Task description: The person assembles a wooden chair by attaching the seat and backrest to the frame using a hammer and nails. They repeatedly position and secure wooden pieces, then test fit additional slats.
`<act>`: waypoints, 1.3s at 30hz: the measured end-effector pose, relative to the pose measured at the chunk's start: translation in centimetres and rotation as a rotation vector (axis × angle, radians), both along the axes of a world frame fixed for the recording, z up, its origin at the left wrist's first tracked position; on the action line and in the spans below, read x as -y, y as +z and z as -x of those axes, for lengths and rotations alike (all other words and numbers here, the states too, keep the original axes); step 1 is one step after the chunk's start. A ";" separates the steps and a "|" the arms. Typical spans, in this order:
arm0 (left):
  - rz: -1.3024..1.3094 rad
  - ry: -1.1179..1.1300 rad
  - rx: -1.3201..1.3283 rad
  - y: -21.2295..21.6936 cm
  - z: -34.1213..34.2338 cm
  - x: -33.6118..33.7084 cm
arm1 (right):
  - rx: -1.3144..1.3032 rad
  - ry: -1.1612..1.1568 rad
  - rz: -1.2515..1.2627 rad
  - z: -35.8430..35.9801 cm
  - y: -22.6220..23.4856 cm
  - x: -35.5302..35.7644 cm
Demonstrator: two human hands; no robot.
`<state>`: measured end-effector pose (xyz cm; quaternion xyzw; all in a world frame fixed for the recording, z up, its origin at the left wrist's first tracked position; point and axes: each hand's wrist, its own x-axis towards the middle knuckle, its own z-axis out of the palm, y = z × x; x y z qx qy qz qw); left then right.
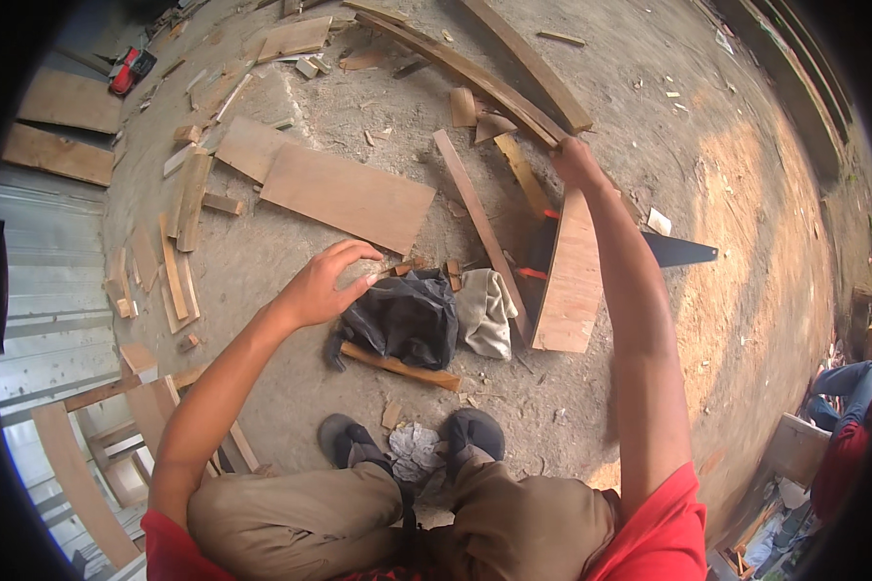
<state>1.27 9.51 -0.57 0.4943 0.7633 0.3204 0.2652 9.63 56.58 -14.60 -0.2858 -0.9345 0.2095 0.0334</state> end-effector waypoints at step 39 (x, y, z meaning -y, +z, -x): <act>-0.155 0.388 -0.499 4.9 3.2 7.4 | -0.489 0.467 -0.599 0.8 12.9 9.1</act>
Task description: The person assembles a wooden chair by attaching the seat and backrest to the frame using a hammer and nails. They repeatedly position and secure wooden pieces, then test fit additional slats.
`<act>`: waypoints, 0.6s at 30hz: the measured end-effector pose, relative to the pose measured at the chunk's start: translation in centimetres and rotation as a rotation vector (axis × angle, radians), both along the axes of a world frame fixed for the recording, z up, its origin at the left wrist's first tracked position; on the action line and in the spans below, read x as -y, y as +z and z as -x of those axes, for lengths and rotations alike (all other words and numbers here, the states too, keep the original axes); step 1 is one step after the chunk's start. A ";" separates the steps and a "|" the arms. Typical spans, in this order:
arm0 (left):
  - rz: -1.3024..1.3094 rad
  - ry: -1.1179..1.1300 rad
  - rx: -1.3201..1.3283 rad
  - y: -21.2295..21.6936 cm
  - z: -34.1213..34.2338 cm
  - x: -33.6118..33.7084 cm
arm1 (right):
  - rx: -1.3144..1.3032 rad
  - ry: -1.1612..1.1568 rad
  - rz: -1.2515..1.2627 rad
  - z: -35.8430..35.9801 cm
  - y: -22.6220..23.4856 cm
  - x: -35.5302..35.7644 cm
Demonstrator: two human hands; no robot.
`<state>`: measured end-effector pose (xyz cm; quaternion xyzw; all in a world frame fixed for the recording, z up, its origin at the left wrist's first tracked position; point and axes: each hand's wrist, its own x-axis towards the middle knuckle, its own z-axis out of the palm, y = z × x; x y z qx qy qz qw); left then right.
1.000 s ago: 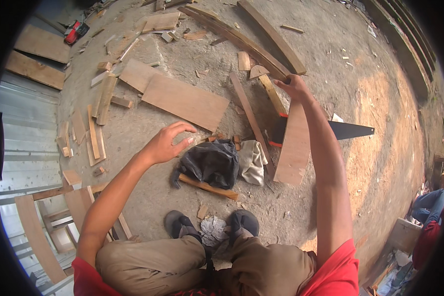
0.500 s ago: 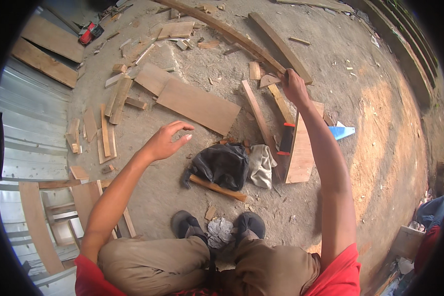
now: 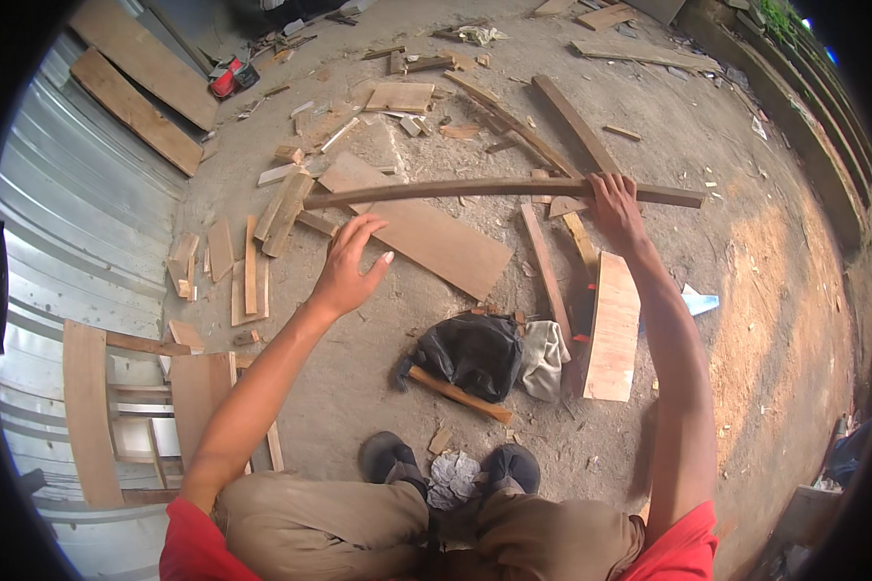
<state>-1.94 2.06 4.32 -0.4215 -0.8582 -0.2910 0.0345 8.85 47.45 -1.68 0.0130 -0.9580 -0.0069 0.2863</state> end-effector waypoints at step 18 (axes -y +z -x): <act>0.220 0.070 0.075 -2.8 -0.6 2.3 | -0.286 -0.068 0.043 -4.0 6.0 6.3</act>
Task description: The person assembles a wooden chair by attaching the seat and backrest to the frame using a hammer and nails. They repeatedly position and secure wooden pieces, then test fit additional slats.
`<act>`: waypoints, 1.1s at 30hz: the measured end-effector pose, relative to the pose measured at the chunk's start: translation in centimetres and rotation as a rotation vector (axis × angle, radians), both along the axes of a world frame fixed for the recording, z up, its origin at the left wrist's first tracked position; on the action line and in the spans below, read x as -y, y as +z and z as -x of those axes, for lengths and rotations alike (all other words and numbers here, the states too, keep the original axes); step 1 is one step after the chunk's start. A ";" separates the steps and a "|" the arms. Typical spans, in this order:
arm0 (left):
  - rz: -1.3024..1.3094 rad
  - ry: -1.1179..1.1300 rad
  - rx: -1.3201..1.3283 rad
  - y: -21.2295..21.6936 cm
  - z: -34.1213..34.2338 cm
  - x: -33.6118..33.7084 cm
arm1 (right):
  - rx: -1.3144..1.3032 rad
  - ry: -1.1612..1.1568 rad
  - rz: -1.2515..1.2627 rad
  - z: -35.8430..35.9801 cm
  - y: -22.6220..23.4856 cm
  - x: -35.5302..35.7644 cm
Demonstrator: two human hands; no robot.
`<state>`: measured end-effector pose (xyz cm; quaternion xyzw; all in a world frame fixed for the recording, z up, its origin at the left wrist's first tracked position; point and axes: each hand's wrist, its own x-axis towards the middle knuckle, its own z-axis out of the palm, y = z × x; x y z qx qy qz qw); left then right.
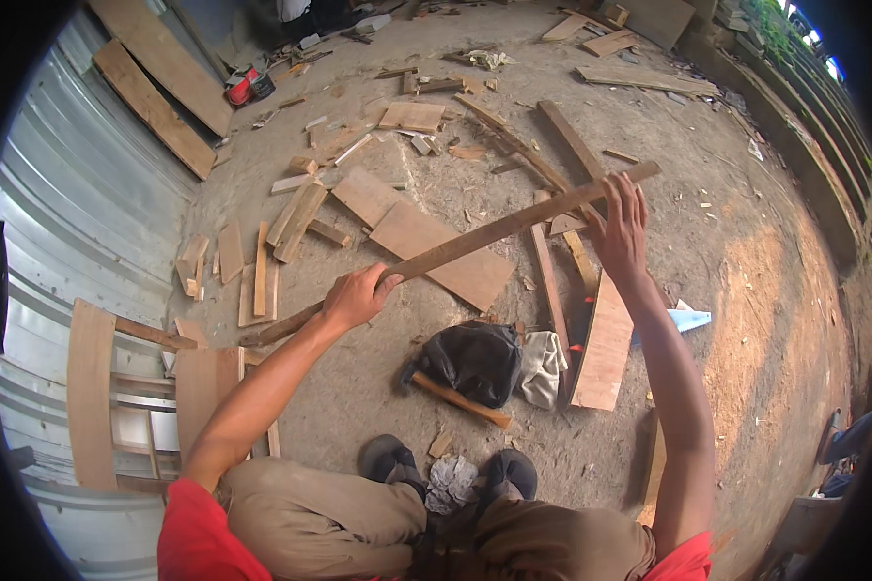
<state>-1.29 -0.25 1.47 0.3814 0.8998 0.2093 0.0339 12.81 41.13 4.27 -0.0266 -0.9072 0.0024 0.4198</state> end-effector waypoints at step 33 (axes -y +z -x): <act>-1.222 0.274 1.234 1.9 -3.5 -4.6 | 0.848 0.682 1.560 -4.6 -5.9 27.4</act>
